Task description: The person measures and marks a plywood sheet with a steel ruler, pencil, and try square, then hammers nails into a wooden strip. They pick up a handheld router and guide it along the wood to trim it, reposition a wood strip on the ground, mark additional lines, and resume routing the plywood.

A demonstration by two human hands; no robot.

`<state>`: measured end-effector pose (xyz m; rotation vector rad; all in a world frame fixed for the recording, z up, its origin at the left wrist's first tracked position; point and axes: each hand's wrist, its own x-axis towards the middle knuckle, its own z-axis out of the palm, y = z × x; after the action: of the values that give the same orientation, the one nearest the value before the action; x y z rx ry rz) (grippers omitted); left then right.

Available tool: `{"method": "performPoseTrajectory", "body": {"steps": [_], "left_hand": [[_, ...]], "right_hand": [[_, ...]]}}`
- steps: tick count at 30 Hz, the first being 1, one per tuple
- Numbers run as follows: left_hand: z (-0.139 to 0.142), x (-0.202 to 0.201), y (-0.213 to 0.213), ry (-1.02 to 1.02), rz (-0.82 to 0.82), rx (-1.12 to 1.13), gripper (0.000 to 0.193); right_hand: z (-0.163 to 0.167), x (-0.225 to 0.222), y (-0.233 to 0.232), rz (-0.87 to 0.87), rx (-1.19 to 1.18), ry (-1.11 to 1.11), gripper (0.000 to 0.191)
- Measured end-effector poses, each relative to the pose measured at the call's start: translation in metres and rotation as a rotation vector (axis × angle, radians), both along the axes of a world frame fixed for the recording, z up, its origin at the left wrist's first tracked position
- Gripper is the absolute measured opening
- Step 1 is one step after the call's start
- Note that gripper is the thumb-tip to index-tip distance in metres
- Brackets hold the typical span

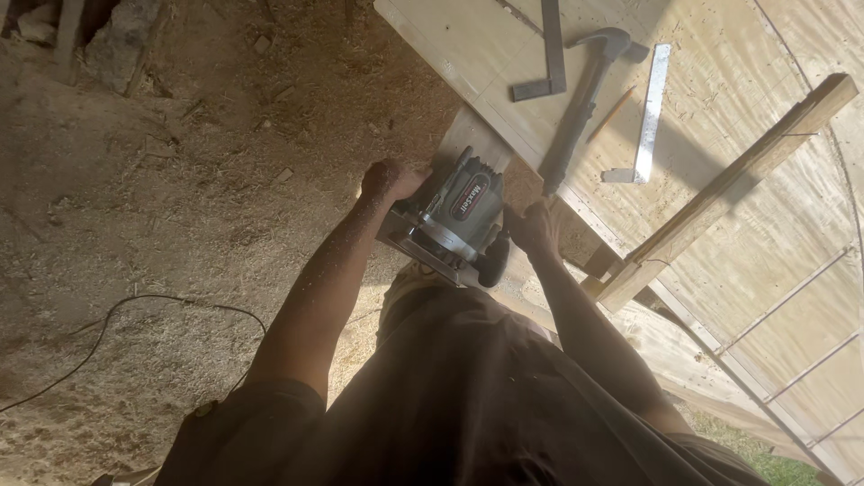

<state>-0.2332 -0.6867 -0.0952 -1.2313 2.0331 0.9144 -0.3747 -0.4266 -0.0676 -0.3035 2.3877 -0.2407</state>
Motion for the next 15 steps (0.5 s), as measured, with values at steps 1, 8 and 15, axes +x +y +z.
{"method": "performPoseTrajectory", "body": {"steps": [1,8,15], "left_hand": [[-0.007,0.004,-0.003,0.016,-0.081,0.069,0.075],[-0.034,0.021,-0.014,0.164,0.035,0.289,0.050],[-0.004,0.072,0.030,0.234,0.329,0.539,0.030]], "right_hand": [[-0.003,0.016,0.008,-0.051,-0.051,-0.084,0.056],[-0.022,0.061,0.016,-0.563,-0.265,-0.563,0.035],[0.004,0.057,0.042,-0.154,-0.105,-0.398,0.032]]}}
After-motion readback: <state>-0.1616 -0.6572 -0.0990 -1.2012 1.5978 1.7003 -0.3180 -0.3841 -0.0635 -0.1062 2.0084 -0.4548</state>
